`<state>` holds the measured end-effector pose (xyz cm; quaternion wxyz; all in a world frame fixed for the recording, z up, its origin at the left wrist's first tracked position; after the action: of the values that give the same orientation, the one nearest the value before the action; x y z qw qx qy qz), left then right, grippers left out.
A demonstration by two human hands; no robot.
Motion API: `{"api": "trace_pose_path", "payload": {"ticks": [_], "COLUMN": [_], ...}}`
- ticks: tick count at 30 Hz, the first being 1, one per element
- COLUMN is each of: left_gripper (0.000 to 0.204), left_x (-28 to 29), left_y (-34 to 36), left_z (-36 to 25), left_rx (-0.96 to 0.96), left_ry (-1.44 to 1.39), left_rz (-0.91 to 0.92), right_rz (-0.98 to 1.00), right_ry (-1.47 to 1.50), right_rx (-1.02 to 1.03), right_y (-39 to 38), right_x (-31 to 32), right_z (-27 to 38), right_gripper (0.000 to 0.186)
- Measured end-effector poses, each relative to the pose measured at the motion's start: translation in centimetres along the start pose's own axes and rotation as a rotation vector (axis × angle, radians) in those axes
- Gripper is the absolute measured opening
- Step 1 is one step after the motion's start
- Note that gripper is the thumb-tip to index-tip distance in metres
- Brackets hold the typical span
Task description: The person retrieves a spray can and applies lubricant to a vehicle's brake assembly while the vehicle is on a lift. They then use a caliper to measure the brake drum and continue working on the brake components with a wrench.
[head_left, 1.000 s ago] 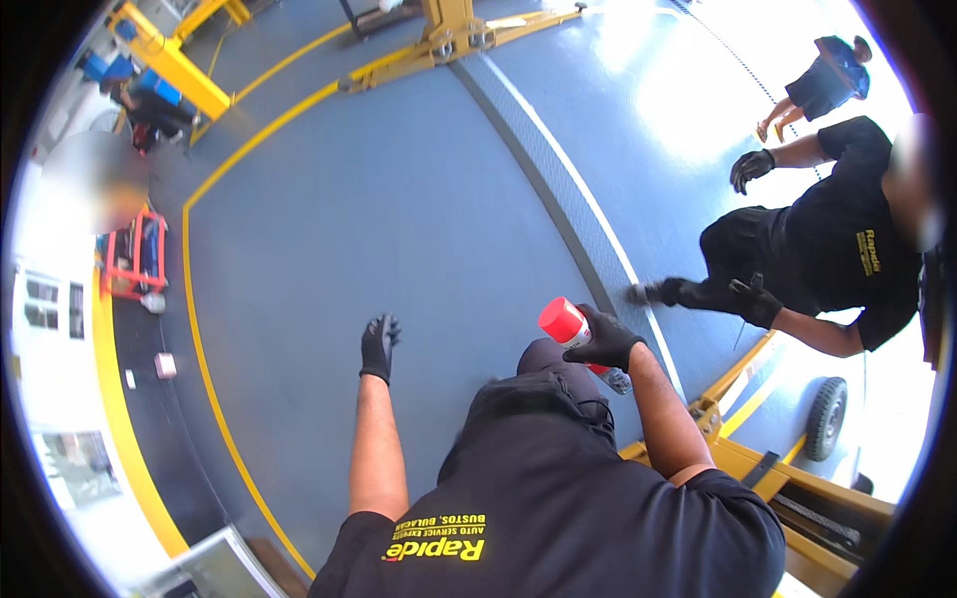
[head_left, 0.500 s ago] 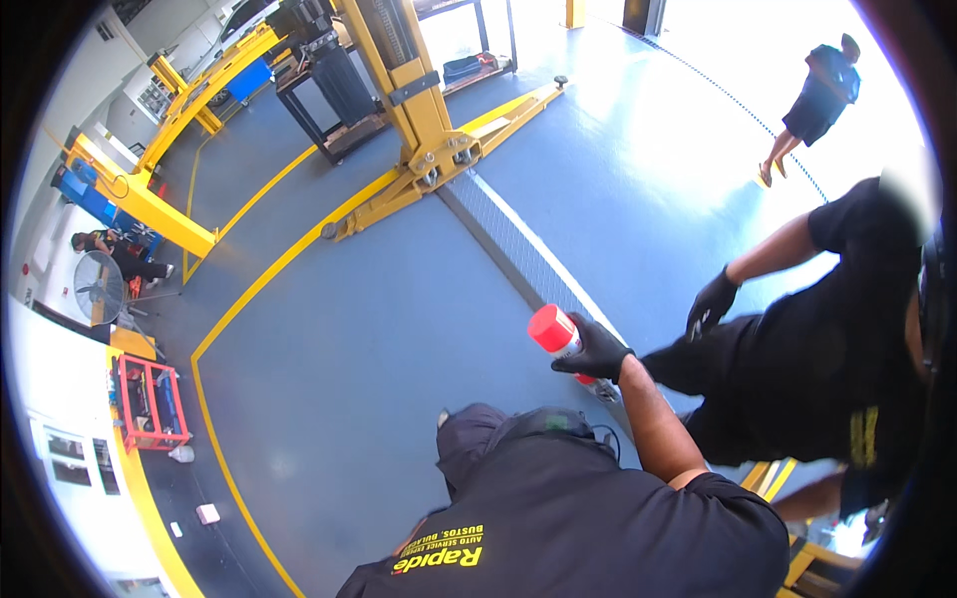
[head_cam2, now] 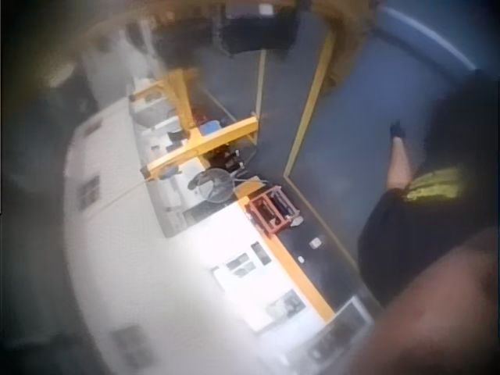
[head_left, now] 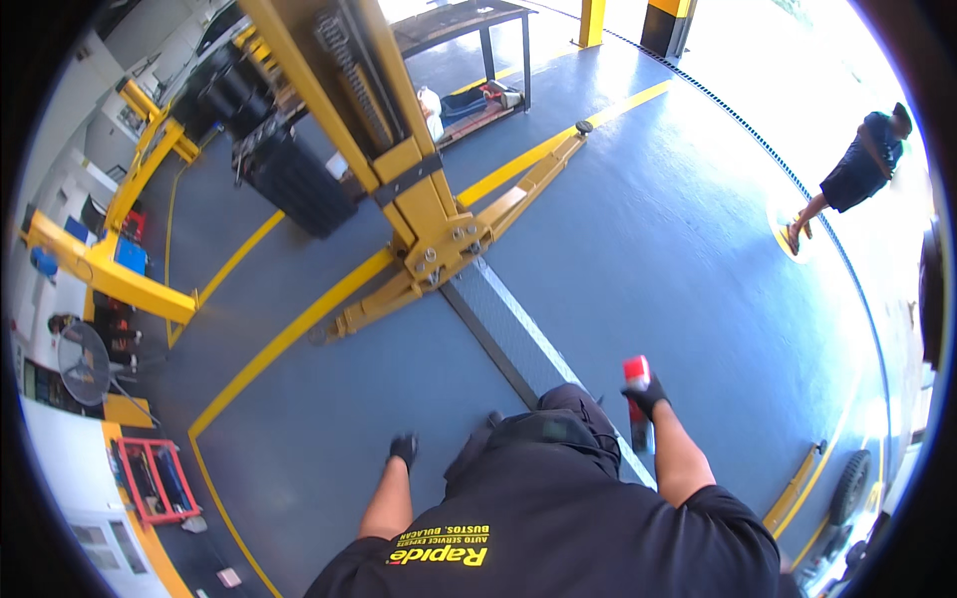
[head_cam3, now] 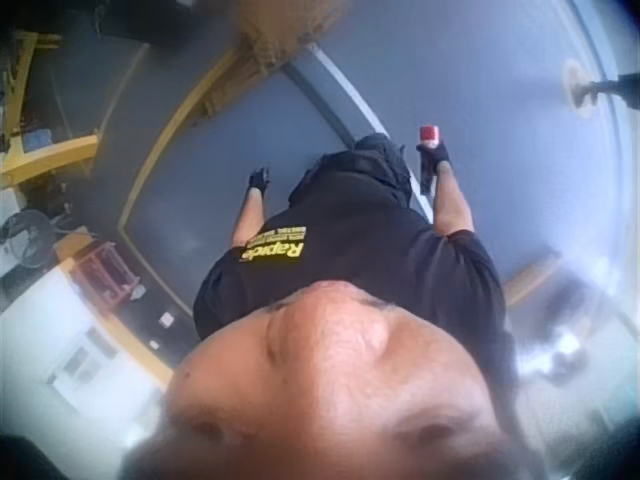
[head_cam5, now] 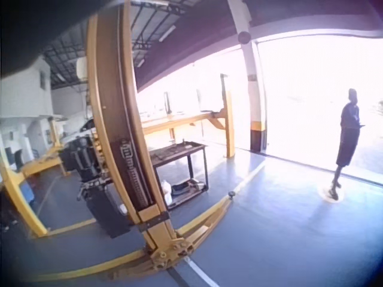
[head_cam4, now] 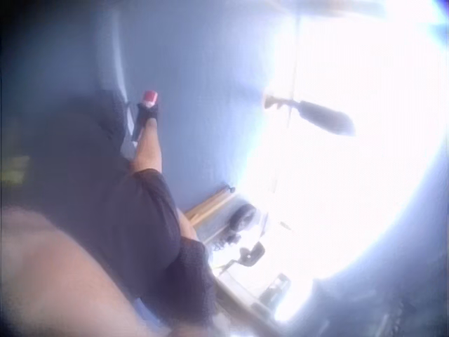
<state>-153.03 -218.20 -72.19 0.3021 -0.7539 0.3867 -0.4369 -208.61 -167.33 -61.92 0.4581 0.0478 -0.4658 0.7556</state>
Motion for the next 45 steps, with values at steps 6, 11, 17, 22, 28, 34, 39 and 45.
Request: {"api": "trace_pose_path", "payload": {"ticks": [6,11,17,22,28,34,39,45], "left_gripper": [0.029,0.030,0.048,0.046,0.028,0.032,0.071,0.078], "left_x": [16.9,14.6,6.8,16.7,22.3,19.8,11.7,11.1], "left_y": [19.6,33.9,43.2,50.2,74.7,111.0,129.7,144.3], "left_z": [-51.7,-76.3,-102.3,-123.8,-138.0,-136.9,-143.0,-145.7], "left_rx": [-0.795,-0.779,-0.718,-0.895,-0.907,-0.835,-0.428,-0.183], "left_ry": [0.114,0.180,-0.173,-0.103,0.018,0.634,0.648,-0.178], "left_rz": [-0.337,-0.271,-0.098,-0.295,0.010,0.135,0.139,0.013], "right_rz": [0.031,0.079,-0.142,-0.334,-0.286,-0.169,0.070,0.055], "right_ry": [-0.087,0.150,0.409,0.341,0.330,0.284,0.037,0.143], "right_rx": [-0.617,-0.769,-0.444,0.030,0.114,-0.133,-0.215,-0.466], "right_y": [9.3,20.7,44.3,64.2,77.2,94.4,104.4,105.4], "right_x": [-1.8,-5.1,12.2,27.8,26.6,8.8,-2.8,-9.3], "right_z": [-14.5,-0.5,27.5,59.0,81.9,88.0,93.4,82.3], "right_gripper": [0.059,0.062,0.067,0.048,0.067,0.075,0.085,0.084]}}
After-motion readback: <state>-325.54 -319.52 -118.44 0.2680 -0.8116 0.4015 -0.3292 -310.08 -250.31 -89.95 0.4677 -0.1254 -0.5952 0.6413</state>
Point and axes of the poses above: each hand's wrist, its own y-axis towards the middle knuckle, its own x-axis out of the back of the hand, z = x × y, the point moved 8 cm from there along y, towards the middle knuckle, and after that the axes turned 10 degrees about -x, right-handed, at the moved point
